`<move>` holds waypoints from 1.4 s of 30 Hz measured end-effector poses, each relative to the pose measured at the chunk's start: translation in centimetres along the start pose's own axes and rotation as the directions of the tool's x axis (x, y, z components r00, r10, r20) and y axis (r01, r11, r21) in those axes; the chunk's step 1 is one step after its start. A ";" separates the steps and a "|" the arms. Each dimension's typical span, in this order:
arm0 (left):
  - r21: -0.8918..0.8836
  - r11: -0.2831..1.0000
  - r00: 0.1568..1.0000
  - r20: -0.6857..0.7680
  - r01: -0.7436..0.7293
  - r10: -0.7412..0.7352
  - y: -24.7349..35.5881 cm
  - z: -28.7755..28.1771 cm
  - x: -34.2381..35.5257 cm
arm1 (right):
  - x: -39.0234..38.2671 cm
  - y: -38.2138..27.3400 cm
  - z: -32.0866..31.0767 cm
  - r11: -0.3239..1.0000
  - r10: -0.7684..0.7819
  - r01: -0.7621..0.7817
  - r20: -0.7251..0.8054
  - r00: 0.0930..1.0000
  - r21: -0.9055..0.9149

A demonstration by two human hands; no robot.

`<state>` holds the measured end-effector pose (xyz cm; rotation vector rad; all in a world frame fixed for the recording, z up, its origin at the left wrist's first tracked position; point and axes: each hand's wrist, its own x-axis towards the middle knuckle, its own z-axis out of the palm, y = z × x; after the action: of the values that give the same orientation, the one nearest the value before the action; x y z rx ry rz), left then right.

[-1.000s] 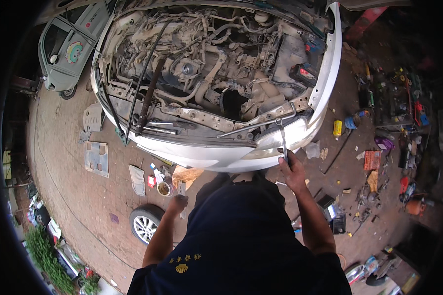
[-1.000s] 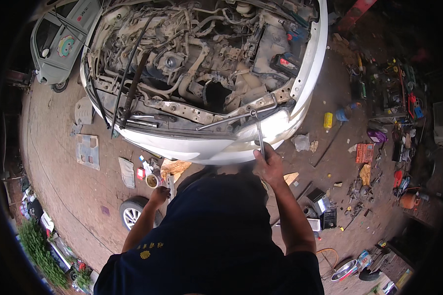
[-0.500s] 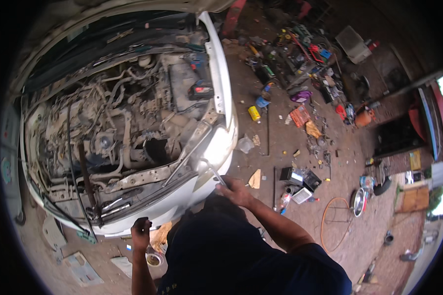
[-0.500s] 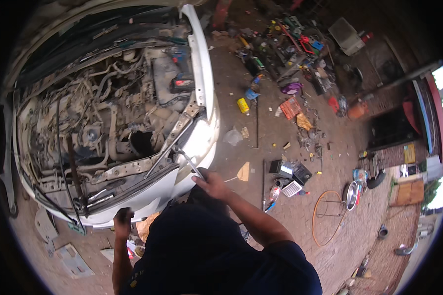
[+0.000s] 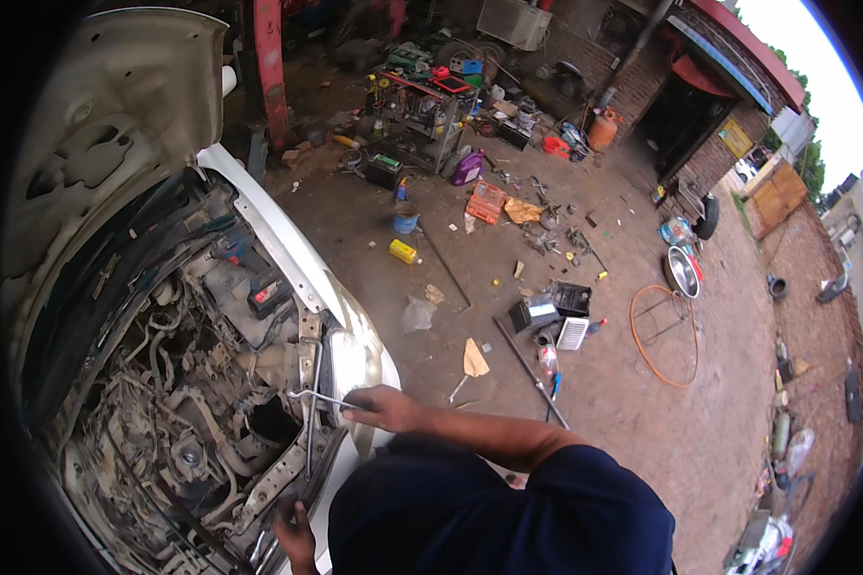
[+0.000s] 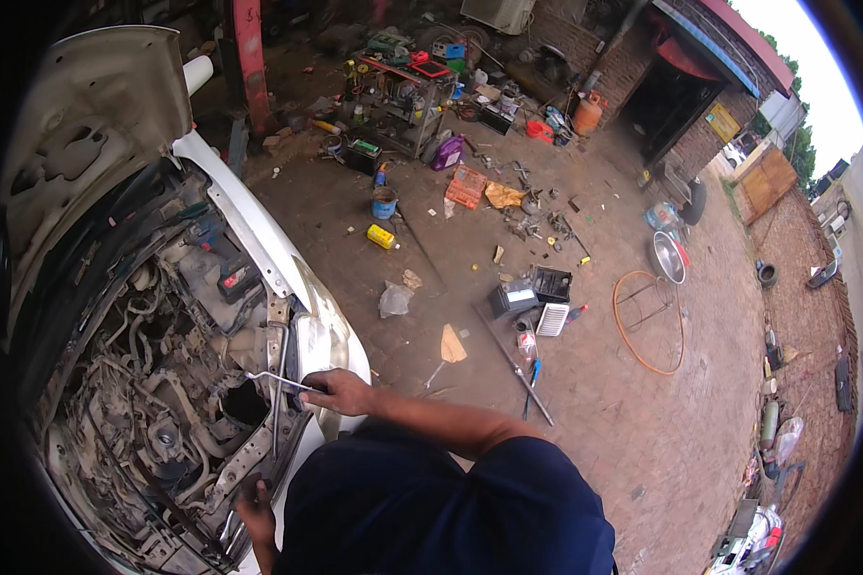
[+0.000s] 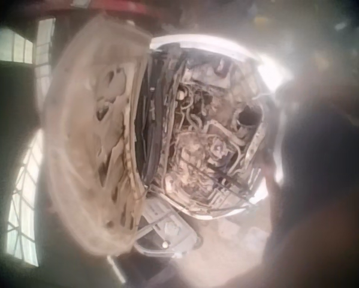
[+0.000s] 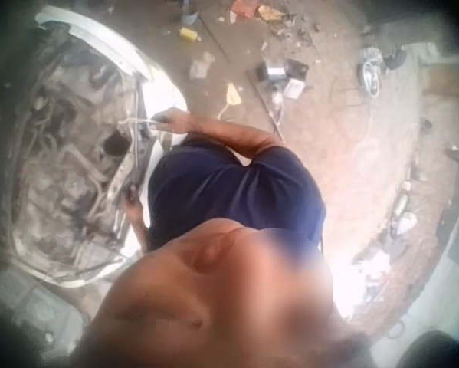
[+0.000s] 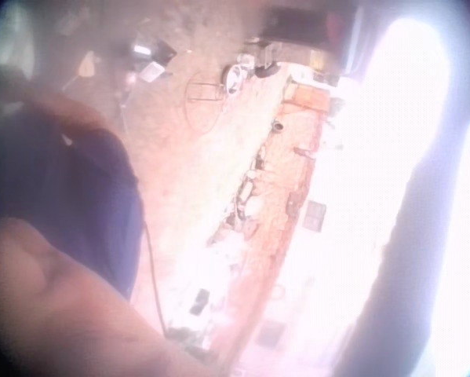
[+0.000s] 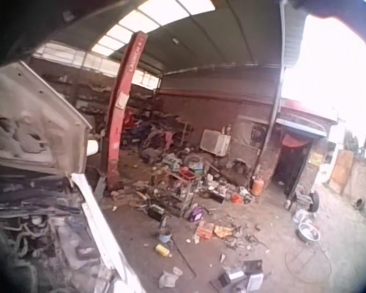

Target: The person works on a car engine with the hood open, using a wrench and a power drill to tighten bolts and remove components. The person manipulates hoses and engine parts while standing in a cluttered garage.

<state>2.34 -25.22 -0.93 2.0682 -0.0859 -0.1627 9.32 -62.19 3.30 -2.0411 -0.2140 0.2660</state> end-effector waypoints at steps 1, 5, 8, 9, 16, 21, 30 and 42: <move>-0.026 1.000 1.000 -0.021 0.003 -0.004 0.0 -0.4 0.7 | 0.9 0.0 0.1 1.000 0.008 -0.007 -0.049 0.999 0.027; 0.044 0.994 0.994 -0.047 0.102 -0.100 2.2 -2.7 1.9 | 3.6 -0.8 -0.2 0.997 0.022 -0.015 -0.090 0.996 0.079; 0.119 0.989 0.995 -0.055 0.085 -0.079 3.5 -3.2 2.2 | 4.8 0.9 0.2 0.995 0.060 -0.051 -0.108 0.992 0.087; 0.111 0.988 0.993 -0.065 0.109 -0.103 3.0 -3.5 1.7 | 5.0 2.3 1.3 0.990 0.119 -0.106 -0.146 0.982 0.097; -0.150 0.944 0.942 -0.127 0.293 -0.312 3.5 -3.5 -1.1 | 9.2 -1.3 3.9 0.996 0.005 -0.027 0.254 0.967 0.083; -0.670 0.709 0.933 -0.069 0.220 -0.354 6.2 -1.4 1.3 | 11.9 -9.2 9.8 0.996 -0.086 0.051 0.567 0.819 0.077; -0.796 0.605 0.612 -0.478 0.000 -0.630 4.1 -6.2 -0.1 | 14.0 -16.8 15.2 0.967 -0.132 0.255 0.808 0.574 -0.023; -0.632 0.652 0.184 -0.644 0.419 -0.742 -24.0 -32.6 -11.0 | 15.2 -3.2 8.7 0.980 0.169 -0.094 0.482 0.860 -0.176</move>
<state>-3.81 16.00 -5.63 1.4772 1.3806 0.4444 21.40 -49.30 0.66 -2.1020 -0.4212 0.8903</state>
